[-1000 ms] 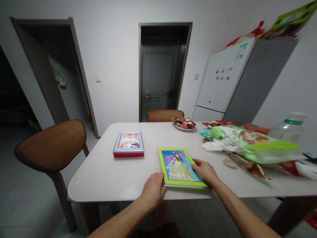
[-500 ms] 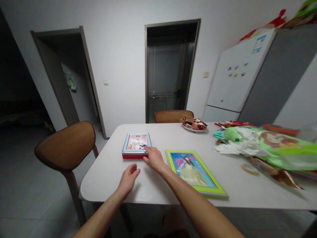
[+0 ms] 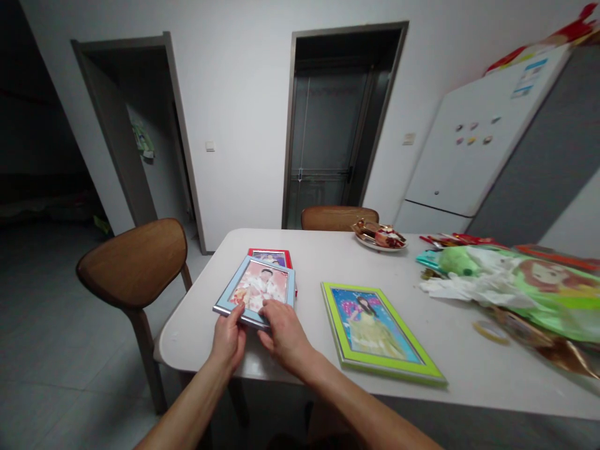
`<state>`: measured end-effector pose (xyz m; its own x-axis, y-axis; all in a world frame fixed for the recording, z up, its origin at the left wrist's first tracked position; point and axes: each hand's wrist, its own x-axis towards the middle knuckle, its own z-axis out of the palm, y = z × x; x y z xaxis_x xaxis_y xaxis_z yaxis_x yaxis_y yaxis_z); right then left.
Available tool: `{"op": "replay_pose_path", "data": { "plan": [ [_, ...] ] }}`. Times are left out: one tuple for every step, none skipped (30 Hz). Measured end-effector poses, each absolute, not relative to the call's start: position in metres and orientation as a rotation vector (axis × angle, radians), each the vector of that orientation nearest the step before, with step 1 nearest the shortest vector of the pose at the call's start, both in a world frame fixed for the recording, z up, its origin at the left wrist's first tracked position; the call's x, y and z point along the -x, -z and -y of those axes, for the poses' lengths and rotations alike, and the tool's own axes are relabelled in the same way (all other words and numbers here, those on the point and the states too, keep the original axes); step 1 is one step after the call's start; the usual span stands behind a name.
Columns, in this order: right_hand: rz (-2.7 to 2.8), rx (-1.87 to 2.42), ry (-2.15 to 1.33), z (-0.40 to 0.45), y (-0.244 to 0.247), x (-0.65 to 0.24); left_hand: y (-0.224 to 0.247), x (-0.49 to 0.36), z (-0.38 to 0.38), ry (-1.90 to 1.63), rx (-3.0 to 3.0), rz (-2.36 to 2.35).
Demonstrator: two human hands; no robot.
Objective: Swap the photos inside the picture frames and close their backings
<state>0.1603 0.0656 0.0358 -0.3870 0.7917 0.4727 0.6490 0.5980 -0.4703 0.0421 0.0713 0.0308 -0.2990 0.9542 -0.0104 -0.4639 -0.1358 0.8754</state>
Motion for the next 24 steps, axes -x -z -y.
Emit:
{"op": "replay_pose_path", "data": {
  "plan": [
    [2.056, 1.112, -0.396, -0.058, -0.042, -0.16, -0.037, -0.043, -0.062, -1.694, -0.735, -0.983],
    [1.944, 1.096, -0.538, -0.051, -0.049, -0.16, -0.044, -0.043, -0.052, -1.709, -0.783, -0.986],
    [1.805, 1.081, -0.693, -0.046, -0.057, -0.16, -0.05, -0.043, -0.041, -1.712, -0.865, -0.996],
    [1.644, 1.062, -0.847, -0.04, -0.066, -0.16, -0.055, -0.043, -0.03, -1.705, -1.037, -1.029],
    [1.478, 1.028, -0.992, -0.035, -0.074, -0.161, -0.059, -0.043, -0.019, -1.669, -1.245, -1.052],
    [1.321, 0.981, -1.119, -0.029, -0.081, -0.162, -0.062, -0.043, -0.009, -1.627, -1.479, -1.058],
    [1.184, 0.924, -1.225, -0.024, -0.086, -0.164, -0.063, -0.043, 0.001, -1.583, -1.725, -1.054],
    [1.077, 0.868, -1.308, -0.018, -0.089, -0.167, -0.063, -0.043, 0.009, -1.533, -1.957, -1.034],
    [0.996, 0.825, -1.373, -0.013, -0.09, -0.17, -0.062, -0.044, 0.015, -1.485, -2.172, -1.009],
    [0.937, 0.8, -1.426, -0.007, -0.089, -0.174, -0.06, -0.044, 0.021, -1.432, -2.361, -0.988],
    [0.892, 0.801, -1.471, -0.002, -0.086, -0.178, -0.056, -0.045, 0.025, -1.373, -2.52, -0.975],
    [0.858, 0.822, -1.509, 0.001, -0.081, -0.183, -0.052, -0.046, 0.029, -1.303, -2.651, -0.975],
    [0.841, 0.852, -1.541, 0.004, -0.076, -0.188, -0.048, -0.048, 0.031, -1.235, -2.759, -0.991],
    [0.844, 0.885, -1.567, 0.006, -0.071, -0.192, -0.044, -0.049, 0.033, -1.175, -2.849, -1.015],
    [0.865, 0.914, -1.58, 0.006, -0.065, -0.196, -0.039, -0.05, 0.033, -1.129, -2.922, -1.042],
    [0.905, 0.94, -1.58, 0.004, -0.06, -0.199, -0.034, -0.052, 0.034, -1.097, -2.98, -1.066],
    [0.96, 0.972, -1.568, 0.001, -0.055, -0.202, -0.029, -0.053, 0.034, -1.083, -3.023, -1.086],
    [1.027, 1.01, -1.54, -0.004, -0.051, -0.204, -0.024, -0.055, 0.033, -1.081, -3.051, -1.105],
    [1.105, 1.055, -1.494, -0.009, -0.047, -0.206, -0.019, -0.058, 0.032, -1.088, -3.066, -1.123],
    [1.19, 1.109, -1.425, -0.016, -0.043, -0.208, -0.014, -0.061, 0.031, -1.099, -3.072, -1.141],
    [1.281, 1.179, -1.332, -0.022, -0.038, -0.21, -0.008, -0.064, 0.029, -1.112, -3.07, -1.161],
    [1.376, 1.27, -1.214, -0.029, -0.034, -0.211, -0.003, -0.068, 0.028, -1.135, -3.061, -1.179],
    [1.469, 1.373, -1.076, -0.035, -0.029, -0.213, 0.003, -0.072, 0.026, -1.166, -3.044, -1.191],
    [1.56, 1.477, -0.935, -0.04, -0.025, -0.215, 0.008, -0.075, 0.025, -1.196, -3.023, -1.195]
  ]
}}
